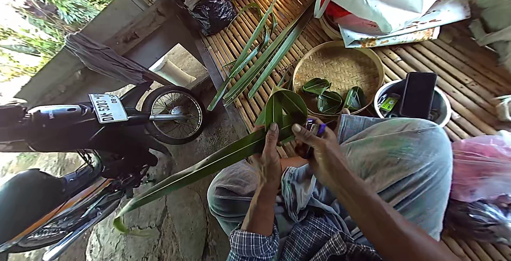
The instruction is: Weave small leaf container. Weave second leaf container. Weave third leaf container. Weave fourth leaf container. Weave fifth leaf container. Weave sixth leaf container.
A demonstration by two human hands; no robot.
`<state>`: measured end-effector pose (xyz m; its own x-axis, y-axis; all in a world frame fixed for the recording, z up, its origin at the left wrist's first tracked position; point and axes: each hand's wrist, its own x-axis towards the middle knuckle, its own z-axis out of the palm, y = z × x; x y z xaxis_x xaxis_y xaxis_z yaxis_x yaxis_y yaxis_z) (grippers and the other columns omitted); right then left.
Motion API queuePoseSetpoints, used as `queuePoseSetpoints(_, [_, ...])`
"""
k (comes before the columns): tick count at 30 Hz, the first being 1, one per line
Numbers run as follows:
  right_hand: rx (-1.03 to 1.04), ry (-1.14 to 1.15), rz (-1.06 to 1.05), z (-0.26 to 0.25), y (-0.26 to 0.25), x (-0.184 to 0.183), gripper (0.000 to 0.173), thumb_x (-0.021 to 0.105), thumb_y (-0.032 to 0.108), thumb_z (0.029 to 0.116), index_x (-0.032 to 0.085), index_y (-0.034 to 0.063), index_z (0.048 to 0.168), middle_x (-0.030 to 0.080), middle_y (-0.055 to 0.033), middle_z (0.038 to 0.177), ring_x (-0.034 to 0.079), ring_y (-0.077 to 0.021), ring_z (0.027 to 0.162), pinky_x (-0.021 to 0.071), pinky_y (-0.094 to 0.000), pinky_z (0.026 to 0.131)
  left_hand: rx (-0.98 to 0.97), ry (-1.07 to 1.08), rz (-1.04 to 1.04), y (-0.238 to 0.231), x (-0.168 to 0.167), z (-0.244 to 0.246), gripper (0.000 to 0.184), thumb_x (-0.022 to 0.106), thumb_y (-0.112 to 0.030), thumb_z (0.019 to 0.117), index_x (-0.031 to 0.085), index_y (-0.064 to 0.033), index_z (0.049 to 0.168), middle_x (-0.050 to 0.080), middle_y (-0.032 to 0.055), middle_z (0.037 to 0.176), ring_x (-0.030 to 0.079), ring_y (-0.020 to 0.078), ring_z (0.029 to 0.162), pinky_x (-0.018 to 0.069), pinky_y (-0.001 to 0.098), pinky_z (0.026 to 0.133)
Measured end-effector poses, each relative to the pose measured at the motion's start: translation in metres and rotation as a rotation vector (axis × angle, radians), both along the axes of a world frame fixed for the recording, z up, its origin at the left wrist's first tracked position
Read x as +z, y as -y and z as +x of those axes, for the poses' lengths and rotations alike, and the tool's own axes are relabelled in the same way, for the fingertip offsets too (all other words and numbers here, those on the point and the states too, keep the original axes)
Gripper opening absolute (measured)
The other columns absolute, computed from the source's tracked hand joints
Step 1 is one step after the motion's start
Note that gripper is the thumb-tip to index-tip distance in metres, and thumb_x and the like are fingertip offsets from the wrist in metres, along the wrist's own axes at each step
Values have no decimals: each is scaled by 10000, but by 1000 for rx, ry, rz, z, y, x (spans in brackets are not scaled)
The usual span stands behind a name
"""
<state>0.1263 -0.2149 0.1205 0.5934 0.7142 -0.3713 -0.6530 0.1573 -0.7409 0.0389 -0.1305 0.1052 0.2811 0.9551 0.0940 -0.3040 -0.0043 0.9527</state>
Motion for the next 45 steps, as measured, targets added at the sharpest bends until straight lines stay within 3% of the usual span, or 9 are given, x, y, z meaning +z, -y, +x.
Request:
queuePoseSetpoints(9, [-107,16,-25,-8,-8,11,310,786,34,882,672,29,1170,694,-170,905,597,-178,633,507,-289,555,-134,69,42,16,-19,1,160,603,-150,1016,667,-6,1047,684,121,892,677,183,807,591,370,799])
queuePoseSetpoints(15, [-112,35,-29,7,-2,15,364,807,5,849,679,45,1188,696,-162,945,601,-174,622,533,-279,540,-400,-1,-202,12,-20,-28,488,726,-361,943,592,-51,1296,668,126,1078,669,208,913,583,401,856])
queuePoseSetpoints(19, [-135,78,-21,25,7,15,342,793,-30,840,679,45,1154,691,-144,934,577,-153,598,513,-262,510,-1030,-378,-247,4,3,-79,431,696,-379,950,675,-4,1161,716,91,1019,688,172,865,595,361,800])
queuePoseSetpoints(22, [-86,108,-33,37,13,18,345,794,-32,839,667,53,1148,694,-135,941,584,-143,605,508,-252,505,-1471,-371,-49,-1,44,-98,349,673,-284,993,689,14,1173,731,103,1036,711,167,903,613,359,835])
queuePoseSetpoints(25, [59,171,-40,41,18,23,339,787,-23,844,676,59,1154,692,-130,916,568,-128,588,491,-240,491,-1076,-310,276,-21,99,-92,284,671,-296,999,681,-42,1125,724,54,982,699,134,838,616,308,749])
queuePoseSetpoints(29, [253,269,-46,36,17,38,378,802,-33,811,688,82,1153,701,-136,906,599,-149,612,513,-244,515,-572,-755,704,-57,137,-50,477,619,-466,980,590,-159,1343,662,-20,1227,692,101,916,620,303,694])
queuePoseSetpoints(30, [277,285,-41,34,18,42,380,803,-28,809,694,87,1154,703,-135,907,604,-152,619,517,-246,523,-576,-835,728,-60,140,-41,489,626,-479,975,607,-194,1372,663,-44,1244,695,80,912,620,287,684])
queuePoseSetpoints(34, [287,302,6,38,21,43,363,812,-22,819,682,77,1144,690,-147,903,603,-159,618,526,-250,534,-618,-780,610,-56,128,-21,160,722,-199,962,755,-151,1111,738,-39,875,678,81,635,602,256,538])
queuePoseSetpoints(45, [143,317,-8,44,20,36,189,743,87,937,691,73,1119,702,-111,906,654,-156,693,570,-276,590,-717,-627,167,-56,108,-18,145,625,-81,1008,709,15,1078,711,129,837,687,179,654,597,279,571])
